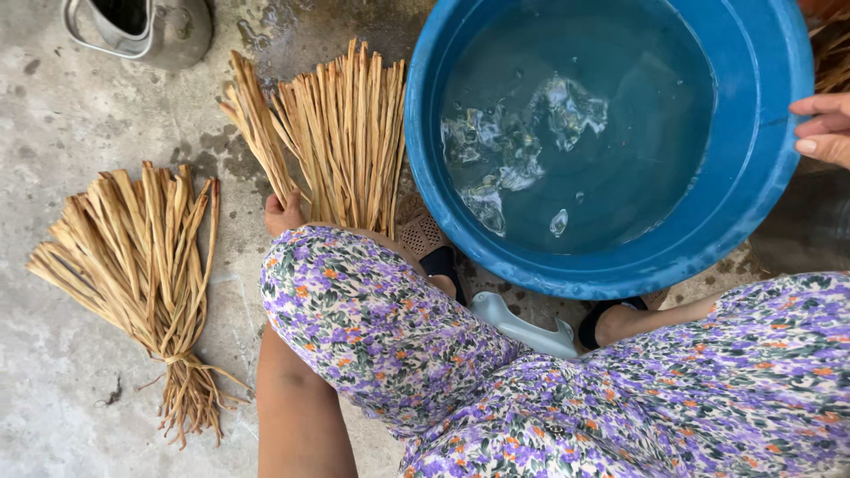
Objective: The person sits on a small stool and repeatedly picks up bundles of dry sticks, submerges them in a blue basin of water, and agitates them by hand. The person then places the wet bundles into a metal bucket nearby.
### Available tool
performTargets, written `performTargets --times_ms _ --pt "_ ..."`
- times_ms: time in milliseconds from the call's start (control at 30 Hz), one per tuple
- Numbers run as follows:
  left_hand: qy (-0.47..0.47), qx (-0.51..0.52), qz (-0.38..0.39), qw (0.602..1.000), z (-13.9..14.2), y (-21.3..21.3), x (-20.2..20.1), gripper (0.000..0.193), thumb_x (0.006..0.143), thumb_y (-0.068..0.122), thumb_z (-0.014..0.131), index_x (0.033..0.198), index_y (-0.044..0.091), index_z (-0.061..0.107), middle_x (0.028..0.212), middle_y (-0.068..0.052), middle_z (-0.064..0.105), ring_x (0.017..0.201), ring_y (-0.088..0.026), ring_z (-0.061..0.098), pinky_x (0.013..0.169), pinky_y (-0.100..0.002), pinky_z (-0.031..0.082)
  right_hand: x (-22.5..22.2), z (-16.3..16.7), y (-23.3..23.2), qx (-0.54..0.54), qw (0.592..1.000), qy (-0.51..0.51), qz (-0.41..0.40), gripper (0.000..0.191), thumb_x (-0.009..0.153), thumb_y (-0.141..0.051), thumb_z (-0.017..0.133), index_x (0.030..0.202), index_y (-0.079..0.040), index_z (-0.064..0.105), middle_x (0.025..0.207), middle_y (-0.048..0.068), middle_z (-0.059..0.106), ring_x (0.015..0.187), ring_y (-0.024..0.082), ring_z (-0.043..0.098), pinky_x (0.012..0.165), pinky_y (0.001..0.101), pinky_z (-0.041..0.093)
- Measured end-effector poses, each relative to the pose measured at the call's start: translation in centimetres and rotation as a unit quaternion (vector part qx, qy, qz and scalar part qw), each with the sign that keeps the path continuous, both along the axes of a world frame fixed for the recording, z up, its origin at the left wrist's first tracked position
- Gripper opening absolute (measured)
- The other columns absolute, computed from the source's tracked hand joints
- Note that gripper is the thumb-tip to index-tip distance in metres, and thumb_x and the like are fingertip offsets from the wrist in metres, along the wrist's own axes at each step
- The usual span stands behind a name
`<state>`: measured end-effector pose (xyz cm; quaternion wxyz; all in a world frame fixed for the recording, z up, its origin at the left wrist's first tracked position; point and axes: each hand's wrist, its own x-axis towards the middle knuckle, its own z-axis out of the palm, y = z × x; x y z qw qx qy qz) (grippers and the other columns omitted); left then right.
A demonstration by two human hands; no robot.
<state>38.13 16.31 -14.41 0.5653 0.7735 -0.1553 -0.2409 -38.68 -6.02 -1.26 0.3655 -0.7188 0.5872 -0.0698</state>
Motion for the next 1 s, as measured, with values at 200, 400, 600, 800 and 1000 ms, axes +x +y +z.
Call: performTargets --times_ms 200,400,600,800,1000 --pt "0.115 0.004 -0.088 0.989 5.3 0.1 1.2 0.014 0.099 0.02 0.068 0.104 0.007 0.064 0.074 -0.002 0.063 0.054 -0.009 0.056 0.046 -0.025 0.044 2.0 2.1 0.6 -0.032 0.999 -0.036 0.009 0.046 0.101 -0.013 0.068 0.144 -0.003 0.058 0.121 0.026 0.068 0.117 0.032 0.067 0.106 0.045 0.051" --pt "-0.039 0.038 -0.239 0.97 16.3 -3.7 2.3 0.022 0.105 0.027 0.067 0.113 0.007 0.064 0.077 0.003 0.063 0.058 -0.006 0.054 0.049 -0.023 0.043 1.1 1.7 -0.2 -0.04 0.995 -0.079 0.036 0.048 0.1 -0.015 0.068 0.146 -0.004 0.059 0.12 0.025 0.068 0.115 0.029 0.066 0.11 0.044 0.05" --pt "-0.579 0.007 -0.403 0.709 24.8 -9.6 -1.4 0.046 0.105 0.032 0.078 0.131 -0.001 0.061 0.088 -0.022 0.073 0.076 -0.04 0.068 0.064 -0.049 0.053 2.4 -0.2 -2.5 -0.003 0.997 -0.06 0.05 0.056 0.099 -0.02 0.068 0.151 -0.003 0.056 0.124 0.027 0.066 0.12 0.034 0.064 0.106 0.0467 0.05" --pt "-0.638 0.076 -0.515 0.567 27.4 -14.3 -13.2 0.043 0.092 0.045 0.078 0.116 0.011 0.067 0.083 -0.013 0.074 0.08 -0.033 0.073 0.066 -0.046 0.057 10.2 7.0 1.9 -0.131 0.985 -0.049 0.1 0.062 0.092 -0.019 0.071 0.149 0.0 0.055 0.135 0.028 0.06 0.125 0.037 0.06 0.102 0.0476 0.05" --pt "-0.662 0.008 -0.582 0.473 27.6 -15.7 -24.1 0.024 0.085 0.031 0.075 0.106 0.02 0.073 0.08 -0.007 0.074 0.077 -0.029 0.074 0.065 -0.046 0.055 21.7 14.5 6.3 -0.324 0.918 -0.002 0.231 0.104 0.068 -0.039 0.086 0.154 0.001 0.042 0.151 0.029 0.047 0.139 0.043 0.045 0.113 0.0507 0.04"
